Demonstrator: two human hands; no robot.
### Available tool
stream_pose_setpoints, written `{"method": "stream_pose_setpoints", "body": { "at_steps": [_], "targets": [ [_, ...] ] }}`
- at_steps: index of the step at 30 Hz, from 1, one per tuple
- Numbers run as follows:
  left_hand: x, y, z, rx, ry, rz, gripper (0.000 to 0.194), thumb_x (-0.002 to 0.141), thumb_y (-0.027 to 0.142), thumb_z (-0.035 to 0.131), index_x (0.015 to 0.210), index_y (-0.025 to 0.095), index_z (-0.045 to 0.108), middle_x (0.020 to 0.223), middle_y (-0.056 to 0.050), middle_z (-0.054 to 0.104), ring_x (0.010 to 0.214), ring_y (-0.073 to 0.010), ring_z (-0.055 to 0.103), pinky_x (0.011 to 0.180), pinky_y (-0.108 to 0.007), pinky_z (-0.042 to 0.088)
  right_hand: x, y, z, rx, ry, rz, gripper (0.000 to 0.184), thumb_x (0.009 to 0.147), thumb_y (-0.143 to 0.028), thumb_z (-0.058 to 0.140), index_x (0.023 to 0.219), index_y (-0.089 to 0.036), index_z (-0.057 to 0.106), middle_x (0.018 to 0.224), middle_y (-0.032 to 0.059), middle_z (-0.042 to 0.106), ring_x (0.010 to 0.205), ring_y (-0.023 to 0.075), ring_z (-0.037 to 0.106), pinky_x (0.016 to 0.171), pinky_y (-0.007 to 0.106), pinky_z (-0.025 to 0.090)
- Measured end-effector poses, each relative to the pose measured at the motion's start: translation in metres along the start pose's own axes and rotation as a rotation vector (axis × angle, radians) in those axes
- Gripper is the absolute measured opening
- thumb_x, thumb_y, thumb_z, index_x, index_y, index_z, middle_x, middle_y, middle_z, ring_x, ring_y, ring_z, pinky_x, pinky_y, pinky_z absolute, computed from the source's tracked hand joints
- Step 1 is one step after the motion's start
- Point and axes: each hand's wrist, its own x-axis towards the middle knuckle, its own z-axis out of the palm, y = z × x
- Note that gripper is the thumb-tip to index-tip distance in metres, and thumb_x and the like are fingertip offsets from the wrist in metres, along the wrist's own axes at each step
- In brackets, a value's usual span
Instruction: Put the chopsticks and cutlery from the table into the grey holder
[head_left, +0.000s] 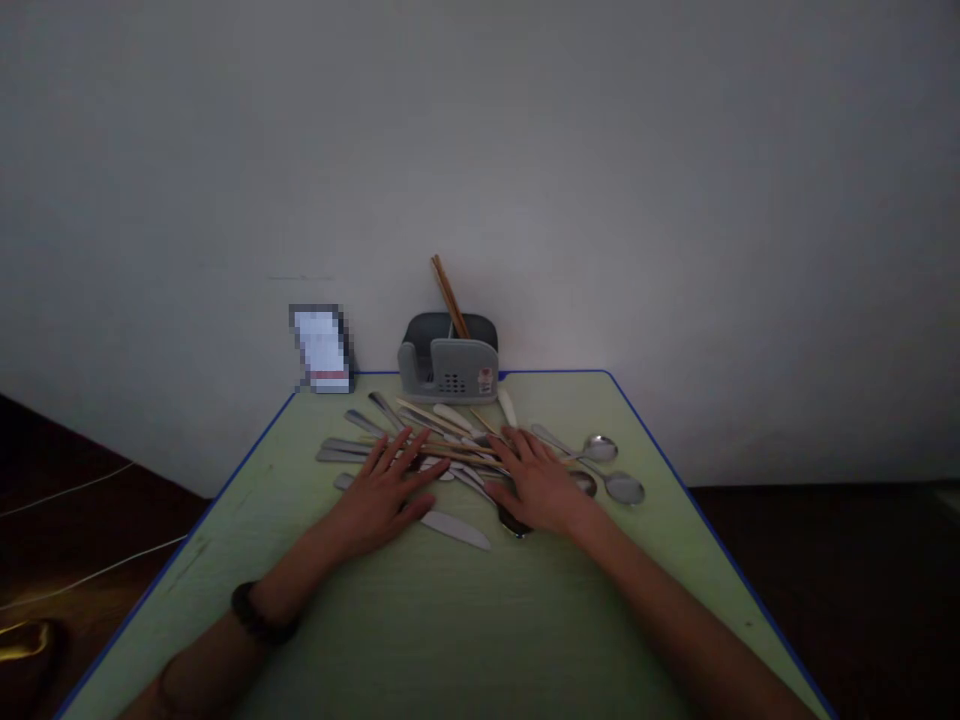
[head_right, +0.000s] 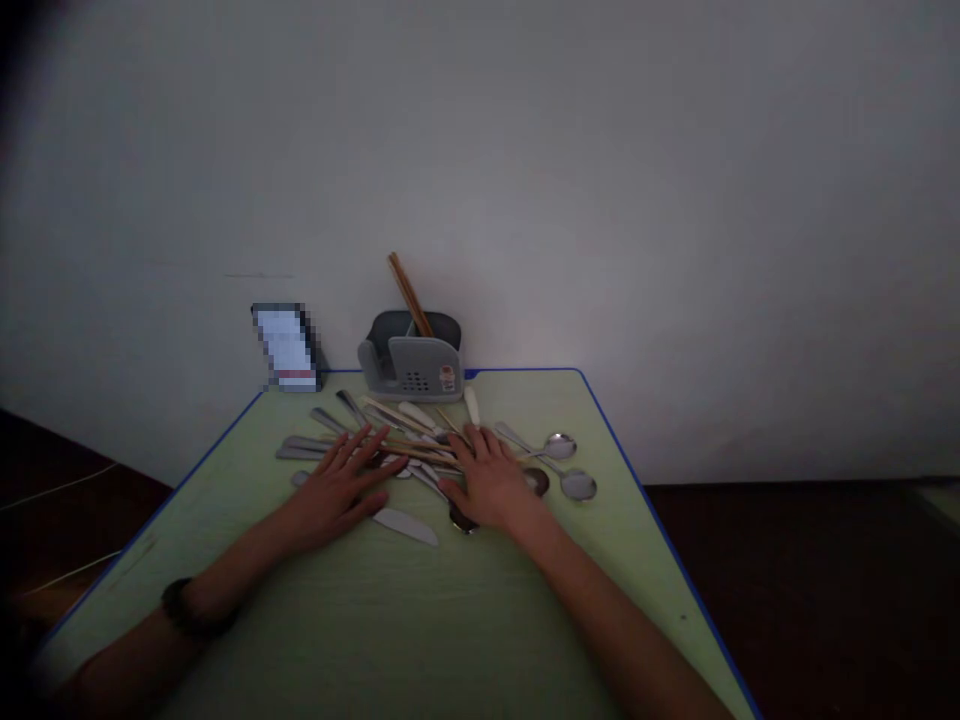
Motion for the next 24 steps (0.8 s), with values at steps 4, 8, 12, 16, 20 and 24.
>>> {"method": "stream_pose_setpoints", "body": {
  "at_steps": [4,8,12,16,20,24],
  "targets": [
    [-0.002,0.007,-0.004,-0.017,0.037,0.068,0.042,0.09,0.038,0.043,0.133,0.035,0.044,0.154,-0.002,0.009,0.139,-0.0331,0.011,0.109,-0.057,0.015,0.001,-0.004,0.004,0.066,0.069,-0.056,0.065,0.084,-0.045,0.05,0.14,-0.018,0.031,0.148,0.0148,0.027,0.133,0.0306,0.028,0.107,0.047,0.027],
    [-0.003,0.012,-0.003,-0.057,0.111,0.068,0.035,0.089,0.029,0.044,0.122,0.027,0.056,0.152,-0.006,0.016,0.138,-0.0332,0.012,0.109,-0.057,0.019,0.004,-0.001,0.005,0.122,0.14,-0.074,0.057,0.084,-0.034,0.053,0.135,-0.016,0.038,0.144,0.0144,0.033,0.127,0.0257,0.039,0.104,0.04,0.033],
    [-0.002,0.007,-0.001,-0.111,0.141,0.019,0.029,0.087,0.026,0.045,0.112,0.02,0.059,0.146,-0.009,0.03,0.135,-0.0294,0.021,0.11,-0.053,0.022,0.001,0.012,0.0,0.105,0.208,-0.036,0.037,0.086,-0.029,0.049,0.121,-0.018,0.054,0.13,0.0124,0.051,0.118,0.0242,0.048,0.1,0.042,0.037],
    [-0.003,0.0,0.003,-0.128,0.137,-0.062,0.033,0.089,0.029,0.043,0.118,0.019,0.055,0.141,-0.011,0.039,0.131,-0.0266,0.031,0.111,-0.051,0.022,-0.003,0.024,-0.005,0.054,0.199,0.05,0.034,0.088,-0.031,0.047,0.116,-0.014,0.058,0.12,0.0137,0.058,0.112,0.0239,0.052,0.099,0.04,0.038],
    [-0.006,-0.001,0.005,-0.077,0.103,-0.131,0.049,0.089,0.04,0.044,0.136,0.029,0.039,0.151,-0.008,0.018,0.136,-0.033,0.02,0.108,-0.057,0.019,-0.006,0.021,0.0,-0.016,0.114,0.095,0.053,0.089,-0.043,0.044,0.131,-0.011,0.046,0.137,0.0172,0.045,0.129,0.0296,0.037,0.105,0.047,0.03],
    [-0.007,0.002,0.002,-0.072,0.077,-0.1,0.047,0.088,0.041,0.046,0.135,0.04,0.039,0.153,-0.002,0.009,0.137,-0.0368,0.011,0.106,-0.061,0.015,-0.008,0.006,0.007,-0.006,0.051,0.069,0.064,0.088,-0.049,0.042,0.14,-0.013,0.033,0.147,0.0185,0.03,0.136,0.0306,0.025,0.108,0.049,0.025]
  ]
}}
